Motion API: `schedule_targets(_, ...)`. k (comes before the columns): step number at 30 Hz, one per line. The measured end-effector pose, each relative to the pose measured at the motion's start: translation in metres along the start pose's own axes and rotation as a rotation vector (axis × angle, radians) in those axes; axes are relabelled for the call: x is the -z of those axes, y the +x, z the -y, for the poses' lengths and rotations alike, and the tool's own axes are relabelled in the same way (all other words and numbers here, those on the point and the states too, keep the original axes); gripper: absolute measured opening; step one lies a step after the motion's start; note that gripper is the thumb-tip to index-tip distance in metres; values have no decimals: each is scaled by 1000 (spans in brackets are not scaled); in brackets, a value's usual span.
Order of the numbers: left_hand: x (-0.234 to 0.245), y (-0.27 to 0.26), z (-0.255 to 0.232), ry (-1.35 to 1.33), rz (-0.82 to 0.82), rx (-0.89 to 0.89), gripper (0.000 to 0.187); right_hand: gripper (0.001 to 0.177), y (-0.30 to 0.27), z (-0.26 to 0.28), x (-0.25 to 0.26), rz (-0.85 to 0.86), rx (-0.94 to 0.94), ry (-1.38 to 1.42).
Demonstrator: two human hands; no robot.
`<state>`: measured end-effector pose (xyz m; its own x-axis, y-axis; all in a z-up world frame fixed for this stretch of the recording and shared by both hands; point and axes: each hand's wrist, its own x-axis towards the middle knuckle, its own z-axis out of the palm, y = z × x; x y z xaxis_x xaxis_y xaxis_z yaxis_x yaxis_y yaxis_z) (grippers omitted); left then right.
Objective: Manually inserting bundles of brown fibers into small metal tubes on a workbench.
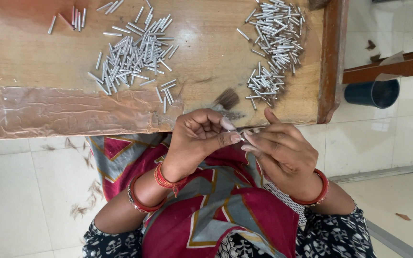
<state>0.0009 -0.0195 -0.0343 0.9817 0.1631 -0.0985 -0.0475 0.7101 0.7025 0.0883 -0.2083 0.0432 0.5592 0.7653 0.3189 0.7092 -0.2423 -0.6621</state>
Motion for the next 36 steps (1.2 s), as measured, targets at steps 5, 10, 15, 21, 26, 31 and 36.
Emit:
schedule_targets(5, 0, -3, 7, 11, 2, 36, 18, 33, 0, 1, 0, 25, 40, -2)
schedule_targets(10, 3, 1, 12, 69, 22, 64, 14, 30, -1, -4, -2, 50, 61, -39)
schedule_targets(15, -9, 23, -26, 675, -50, -26, 15, 27, 0, -36, -7, -150, -6, -18)
schedule_targets(21, -5, 64, -59, 1245, 4, -220, 20, 42, 19, -41, -1, -63, -61, -482)
schedule_targets(26, 5, 74, -37, 1357, 93, -324, 15, 41, 9, -41, -17, 93, -28, -469)
schedule_targets(31, -2, 72, -39, 1315, 169, -297, 16, 44, 11, -38, -16, 72, -19, -483)
schedule_targets(36, -3, 74, -45, 1207, 168, -194, 21, 35, 8, -38, -15, 54, 30, -480)
